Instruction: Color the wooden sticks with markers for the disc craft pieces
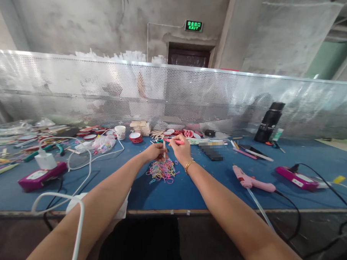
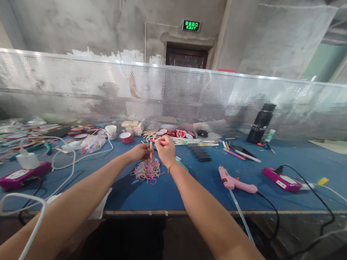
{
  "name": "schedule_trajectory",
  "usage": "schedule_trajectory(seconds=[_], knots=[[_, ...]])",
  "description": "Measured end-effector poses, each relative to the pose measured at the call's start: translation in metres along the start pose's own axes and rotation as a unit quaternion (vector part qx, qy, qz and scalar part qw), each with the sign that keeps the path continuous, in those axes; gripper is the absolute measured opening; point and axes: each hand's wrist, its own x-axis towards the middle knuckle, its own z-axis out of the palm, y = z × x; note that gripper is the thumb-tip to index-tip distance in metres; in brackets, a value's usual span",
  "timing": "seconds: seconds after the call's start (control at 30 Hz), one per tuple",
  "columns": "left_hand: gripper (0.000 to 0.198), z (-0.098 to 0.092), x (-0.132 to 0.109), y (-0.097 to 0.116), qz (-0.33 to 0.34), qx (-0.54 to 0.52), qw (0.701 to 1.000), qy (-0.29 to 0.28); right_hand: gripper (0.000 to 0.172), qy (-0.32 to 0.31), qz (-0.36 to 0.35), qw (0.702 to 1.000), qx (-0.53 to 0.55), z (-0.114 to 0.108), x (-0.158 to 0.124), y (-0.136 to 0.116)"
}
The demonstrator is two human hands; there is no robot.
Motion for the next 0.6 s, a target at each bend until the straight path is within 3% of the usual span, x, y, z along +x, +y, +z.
schedule_trajectory(seconds=[0.6], knots=[[0.020,0.0001,-0.0010,-0.0006,0.007,0.017,1.000,0.009,0.011,-0.006,0.003,1.000,0.006,-0.0003,-0.0022,-0.0061]])
